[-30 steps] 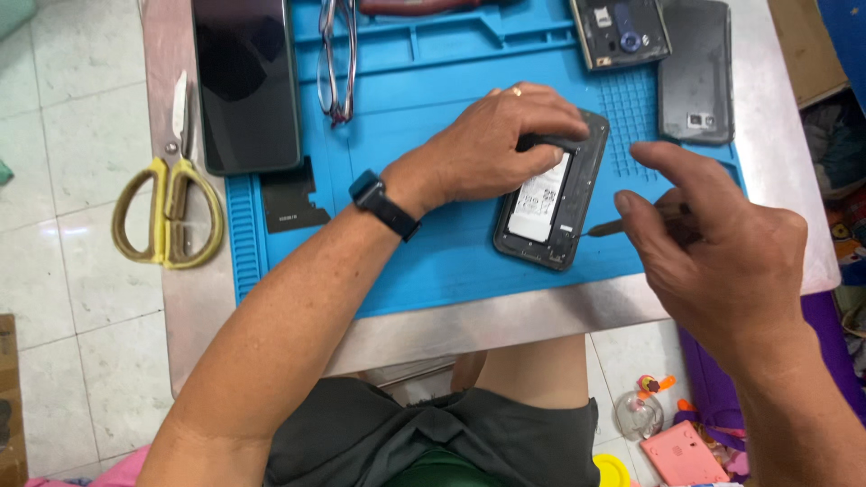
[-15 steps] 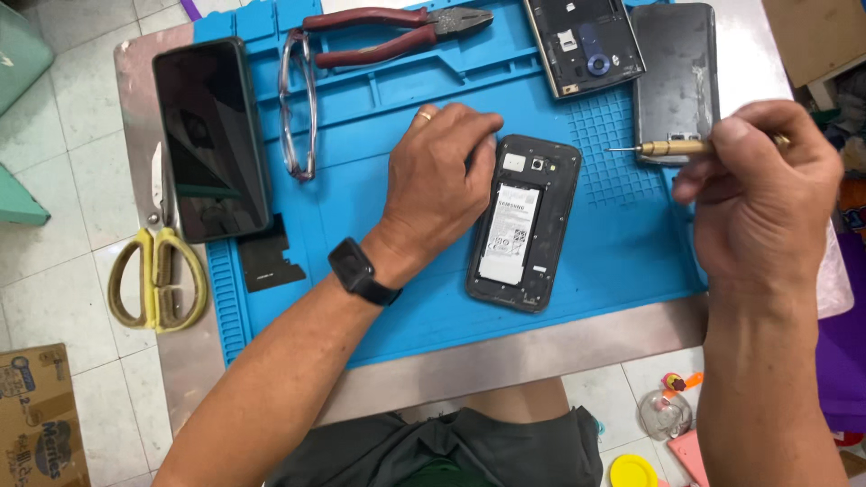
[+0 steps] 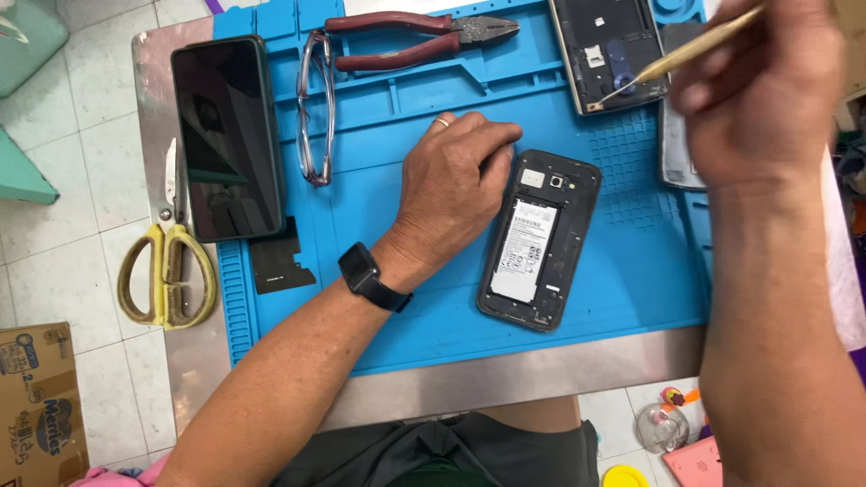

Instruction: The person uses a screwdriver to remove screws from the back of a disassembled smartphone. They carefully unscrew multiple fasteners around the device's perimeter and place them on the blue work mat.

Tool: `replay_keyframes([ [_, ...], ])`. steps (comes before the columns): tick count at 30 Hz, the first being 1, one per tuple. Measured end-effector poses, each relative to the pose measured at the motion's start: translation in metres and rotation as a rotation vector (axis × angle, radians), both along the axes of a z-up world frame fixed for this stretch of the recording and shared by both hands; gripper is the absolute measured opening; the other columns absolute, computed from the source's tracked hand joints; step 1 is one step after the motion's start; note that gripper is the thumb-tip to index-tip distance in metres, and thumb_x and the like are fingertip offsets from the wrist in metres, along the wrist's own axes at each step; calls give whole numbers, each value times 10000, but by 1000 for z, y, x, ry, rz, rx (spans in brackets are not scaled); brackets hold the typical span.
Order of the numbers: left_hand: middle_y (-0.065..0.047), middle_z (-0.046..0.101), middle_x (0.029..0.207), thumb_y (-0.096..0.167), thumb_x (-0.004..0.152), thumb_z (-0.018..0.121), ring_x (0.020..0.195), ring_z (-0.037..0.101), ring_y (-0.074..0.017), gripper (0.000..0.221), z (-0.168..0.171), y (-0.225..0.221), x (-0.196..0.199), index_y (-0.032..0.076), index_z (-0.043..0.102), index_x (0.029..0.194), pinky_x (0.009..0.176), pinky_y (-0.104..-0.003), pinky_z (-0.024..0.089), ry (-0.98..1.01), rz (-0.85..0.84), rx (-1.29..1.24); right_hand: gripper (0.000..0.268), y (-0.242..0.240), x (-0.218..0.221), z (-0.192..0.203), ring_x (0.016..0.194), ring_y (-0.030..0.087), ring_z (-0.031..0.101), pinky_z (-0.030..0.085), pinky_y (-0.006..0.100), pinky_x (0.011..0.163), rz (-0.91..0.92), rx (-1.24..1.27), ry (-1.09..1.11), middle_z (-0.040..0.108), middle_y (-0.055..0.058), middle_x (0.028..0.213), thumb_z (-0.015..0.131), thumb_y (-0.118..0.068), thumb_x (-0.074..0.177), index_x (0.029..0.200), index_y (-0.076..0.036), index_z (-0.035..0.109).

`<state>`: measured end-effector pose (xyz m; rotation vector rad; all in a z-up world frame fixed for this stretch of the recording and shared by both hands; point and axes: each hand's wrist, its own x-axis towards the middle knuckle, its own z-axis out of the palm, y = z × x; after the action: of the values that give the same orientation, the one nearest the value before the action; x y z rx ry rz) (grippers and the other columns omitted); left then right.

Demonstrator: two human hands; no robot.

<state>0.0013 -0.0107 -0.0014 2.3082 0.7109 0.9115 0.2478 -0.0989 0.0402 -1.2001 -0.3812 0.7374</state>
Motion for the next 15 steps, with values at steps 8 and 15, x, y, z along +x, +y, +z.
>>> replay_keyframes([
  [8,36,687,922,191,994,656,860,596,-249,139,-5,6,3,164,771,1068,720,-414,511,82,-15,13,430,-12,-10,-13,541,134,564,394,233,476,144,-136,-528,539,54,699,514,-466,1220,1055,-88,636],
  [15,51,716,749,228,986,650,712,610,-183,194,9,18,-3,196,819,896,708,-362,485,128,-157,-16,430,-19,-10,-16,515,133,498,357,240,485,153,-202,-752,523,82,668,530,-257,1343,994,-26,628],
])
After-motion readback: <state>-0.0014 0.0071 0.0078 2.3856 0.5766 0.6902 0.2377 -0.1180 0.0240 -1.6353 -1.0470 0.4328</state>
